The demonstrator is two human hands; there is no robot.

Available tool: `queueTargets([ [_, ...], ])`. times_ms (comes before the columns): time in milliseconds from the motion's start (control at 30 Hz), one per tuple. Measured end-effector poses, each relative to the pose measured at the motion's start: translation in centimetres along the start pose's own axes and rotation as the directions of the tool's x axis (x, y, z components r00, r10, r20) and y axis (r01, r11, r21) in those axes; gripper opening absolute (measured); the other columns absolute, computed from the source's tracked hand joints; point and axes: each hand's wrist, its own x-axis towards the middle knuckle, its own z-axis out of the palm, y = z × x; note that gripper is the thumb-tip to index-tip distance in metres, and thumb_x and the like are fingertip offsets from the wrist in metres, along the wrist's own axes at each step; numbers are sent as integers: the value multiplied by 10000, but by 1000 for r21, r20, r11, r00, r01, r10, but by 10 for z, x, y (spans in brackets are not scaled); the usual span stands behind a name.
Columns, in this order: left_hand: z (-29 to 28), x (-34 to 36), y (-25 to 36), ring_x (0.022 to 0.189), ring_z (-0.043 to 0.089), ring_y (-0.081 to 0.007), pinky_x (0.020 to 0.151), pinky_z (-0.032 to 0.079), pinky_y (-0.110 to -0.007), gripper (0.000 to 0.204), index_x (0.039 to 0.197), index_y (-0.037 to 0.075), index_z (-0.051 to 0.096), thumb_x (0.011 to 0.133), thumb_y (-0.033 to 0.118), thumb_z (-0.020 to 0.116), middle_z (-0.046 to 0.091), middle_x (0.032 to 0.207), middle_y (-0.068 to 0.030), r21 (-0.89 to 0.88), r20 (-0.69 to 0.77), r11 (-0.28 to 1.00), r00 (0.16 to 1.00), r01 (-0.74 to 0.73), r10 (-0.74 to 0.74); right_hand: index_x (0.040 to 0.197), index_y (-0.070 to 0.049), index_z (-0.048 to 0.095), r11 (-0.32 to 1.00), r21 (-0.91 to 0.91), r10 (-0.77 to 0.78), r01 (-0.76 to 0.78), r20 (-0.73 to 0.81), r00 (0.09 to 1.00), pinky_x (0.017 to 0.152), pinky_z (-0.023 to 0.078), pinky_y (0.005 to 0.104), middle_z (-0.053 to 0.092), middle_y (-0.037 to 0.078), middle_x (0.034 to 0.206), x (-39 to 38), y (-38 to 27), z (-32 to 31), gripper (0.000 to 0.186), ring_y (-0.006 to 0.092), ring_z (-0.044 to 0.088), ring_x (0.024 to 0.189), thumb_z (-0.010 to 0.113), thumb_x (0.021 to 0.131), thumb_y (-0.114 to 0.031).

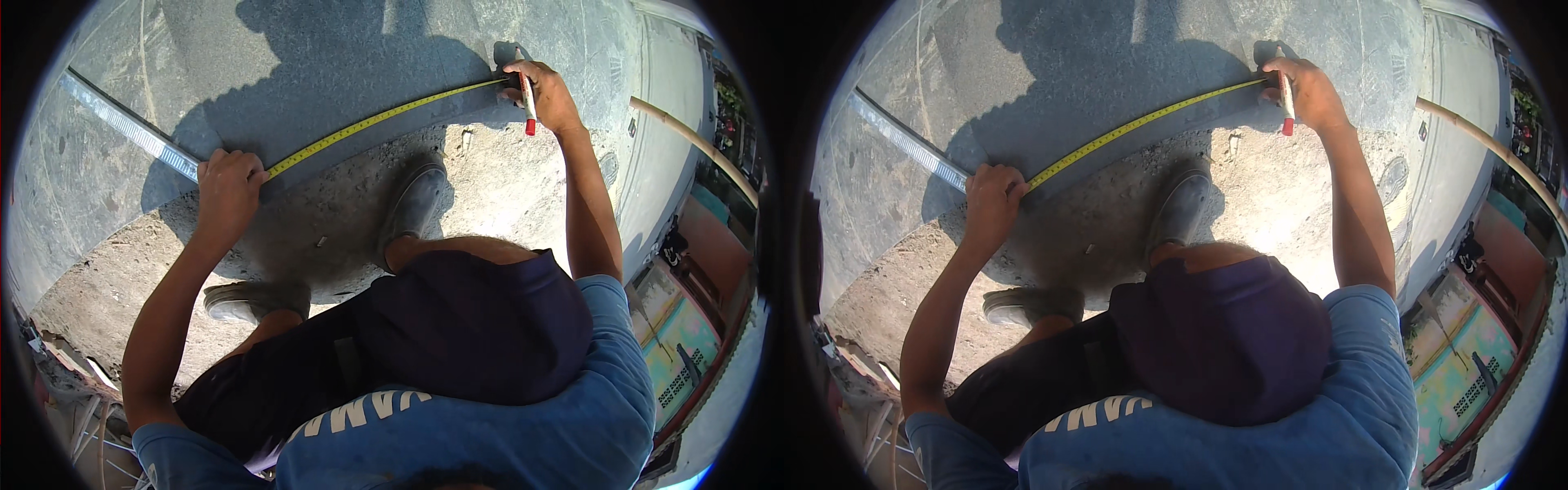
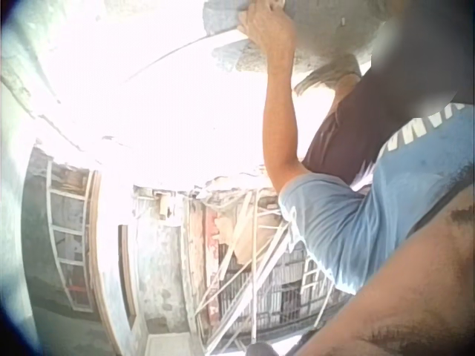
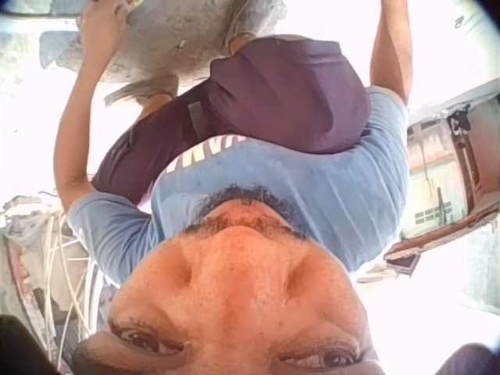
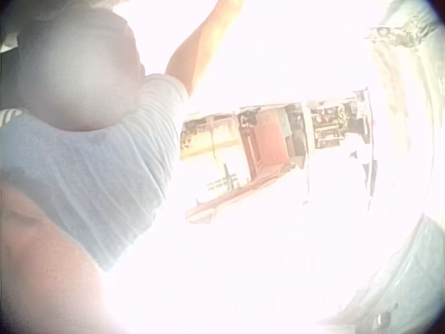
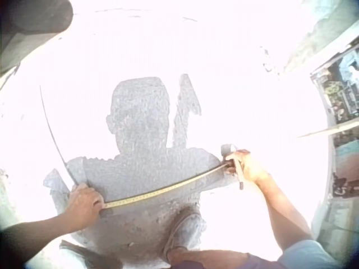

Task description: The person measures a tile with a measuring tape and marks guide lines on its surface using a metal straight edge and a marker.

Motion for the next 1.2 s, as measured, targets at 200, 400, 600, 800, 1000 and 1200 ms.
queueTargets([
  [200,4,0,-2,853,550,-285,803,387,-441,110,820,89,633,804,69,739,593,776,-40,-33,-13,999,1000,-2,1,1145,-77,687,997,-30,-67,69,70,995,899,554,399,703,158,1118,-1,4,4,391,346,694,984,829,793,-170],
  [400,3,-1,-3,860,553,-289,808,392,-442,113,821,88,633,803,66,742,612,800,-41,-36,0,999,1000,1,-1,1168,-146,695,971,-162,-190,178,-59,980,866,540,411,711,99,1052,-5,-7,11,392,307,664,973,804,818,-284],
  [600,4,0,-13,857,551,-291,783,442,-410,88,858,56,656,817,61,733,626,824,-68,-158,7,987,999,-33,34,1266,-135,670,949,125,-231,291,-356,906,892,514,370,697,109,1114,-13,-71,22,446,289,635,1024,595,975,-465],
  [800,8,-1,-23,813,553,-284,774,460,-410,72,813,46,653,830,71,719,615,766,-83,-217,-65,968,991,-127,115,1175,-39,695,775,453,-405,440,-178,897,767,548,322,700,160,1012,-22,-184,76,310,251,690,884,672,949,-249],
  [1000,8,-1,-27,853,548,-266,789,458,-402,57,870,44,656,850,66,705,606,813,-64,-147,1,981,992,-124,125,1176,-150,694,704,422,-471,571,-325,820,773,535,360,717,82,1019,-2,-209,125,396,251,673,893,783,799,-68],
  [1200,10,-5,-26,861,554,-273,811,455,-408,44,848,40,656,853,63,693,611,817,-67,-120,-12,988,995,-100,99,1125,-127,695,774,197,-527,601,-326,785,816,501,382,709,81,993,16,-175,128,333,258,653,915,765,813,-36],
])
